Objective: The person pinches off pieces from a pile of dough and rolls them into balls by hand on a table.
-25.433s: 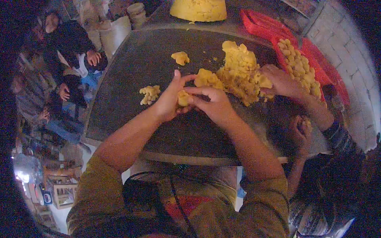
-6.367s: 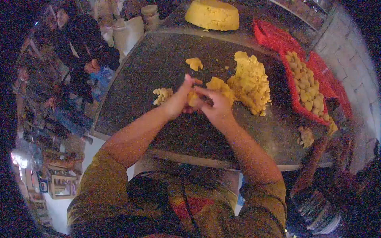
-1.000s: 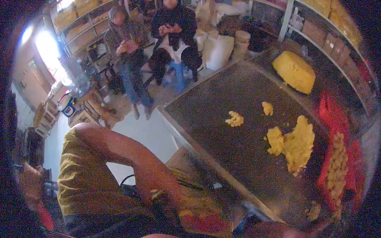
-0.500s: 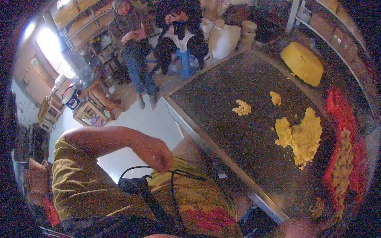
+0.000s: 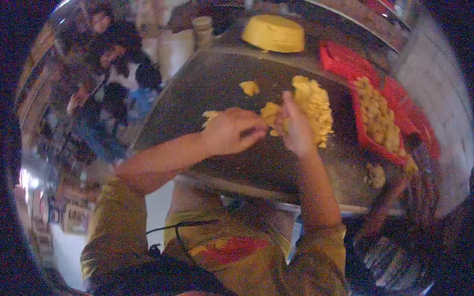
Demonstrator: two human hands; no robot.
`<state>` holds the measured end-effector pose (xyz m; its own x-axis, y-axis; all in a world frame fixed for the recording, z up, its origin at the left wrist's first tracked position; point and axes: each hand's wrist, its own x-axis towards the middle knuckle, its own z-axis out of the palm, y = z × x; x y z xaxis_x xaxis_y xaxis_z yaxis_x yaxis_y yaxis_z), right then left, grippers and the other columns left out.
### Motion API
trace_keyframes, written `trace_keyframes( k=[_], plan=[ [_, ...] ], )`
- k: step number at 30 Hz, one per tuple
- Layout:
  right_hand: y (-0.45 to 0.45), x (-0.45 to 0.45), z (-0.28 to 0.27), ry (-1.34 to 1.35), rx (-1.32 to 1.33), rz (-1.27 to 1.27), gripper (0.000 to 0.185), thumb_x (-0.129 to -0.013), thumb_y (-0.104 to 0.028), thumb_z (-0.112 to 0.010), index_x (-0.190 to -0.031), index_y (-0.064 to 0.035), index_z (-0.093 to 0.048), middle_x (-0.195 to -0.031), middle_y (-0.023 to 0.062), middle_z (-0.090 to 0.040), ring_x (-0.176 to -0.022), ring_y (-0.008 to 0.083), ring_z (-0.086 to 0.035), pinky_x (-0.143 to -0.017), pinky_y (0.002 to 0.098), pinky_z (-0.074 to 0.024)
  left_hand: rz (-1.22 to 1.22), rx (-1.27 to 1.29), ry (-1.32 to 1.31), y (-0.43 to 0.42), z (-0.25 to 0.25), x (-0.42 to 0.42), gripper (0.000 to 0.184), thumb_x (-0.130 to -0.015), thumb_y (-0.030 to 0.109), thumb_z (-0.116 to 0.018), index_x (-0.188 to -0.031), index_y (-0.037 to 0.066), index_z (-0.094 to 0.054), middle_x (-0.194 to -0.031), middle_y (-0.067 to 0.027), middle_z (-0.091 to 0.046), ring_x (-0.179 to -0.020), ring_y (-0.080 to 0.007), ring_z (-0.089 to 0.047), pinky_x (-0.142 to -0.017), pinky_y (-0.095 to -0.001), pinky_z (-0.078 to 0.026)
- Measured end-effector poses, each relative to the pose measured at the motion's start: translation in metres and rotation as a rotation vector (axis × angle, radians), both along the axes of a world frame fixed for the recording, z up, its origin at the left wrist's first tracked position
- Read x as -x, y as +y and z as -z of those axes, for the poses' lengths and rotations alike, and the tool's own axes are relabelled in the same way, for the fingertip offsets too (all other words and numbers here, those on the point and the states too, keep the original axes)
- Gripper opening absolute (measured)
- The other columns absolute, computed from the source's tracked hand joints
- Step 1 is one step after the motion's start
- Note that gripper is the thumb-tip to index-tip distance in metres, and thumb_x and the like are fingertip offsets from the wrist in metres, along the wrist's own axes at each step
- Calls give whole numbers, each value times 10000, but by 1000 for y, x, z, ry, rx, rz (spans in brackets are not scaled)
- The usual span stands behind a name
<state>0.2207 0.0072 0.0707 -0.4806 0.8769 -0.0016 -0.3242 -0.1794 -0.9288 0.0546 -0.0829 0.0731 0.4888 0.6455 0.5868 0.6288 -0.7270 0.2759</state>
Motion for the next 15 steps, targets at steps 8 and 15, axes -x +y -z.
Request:
trace_keyframes(
  k=[8,15],
  plan=[
    [21,12,56,-384,-505,-157,129,-756,-169,-587,-814,-70,-529,-697,55,-528,-669,160,-536,-556,280,-444,-369,-96,-638,84,72,23,185,-745,40,-595,-927,35,-566,-812,-102,-594,-678,-219,-590,-619,-303,-466],
    [-15,15,48,-1076,-1156,-259,319,-701,-207,-648,-956,-60,-522,-958,179,-549,-851,353,-555,-709,406,-470,-400,-51,-517,71,59,25,208,-741,12,-596,-943,17,-550,-828,-91,-585,-625,-179,-556,-596,-292,-454]
  ],
)
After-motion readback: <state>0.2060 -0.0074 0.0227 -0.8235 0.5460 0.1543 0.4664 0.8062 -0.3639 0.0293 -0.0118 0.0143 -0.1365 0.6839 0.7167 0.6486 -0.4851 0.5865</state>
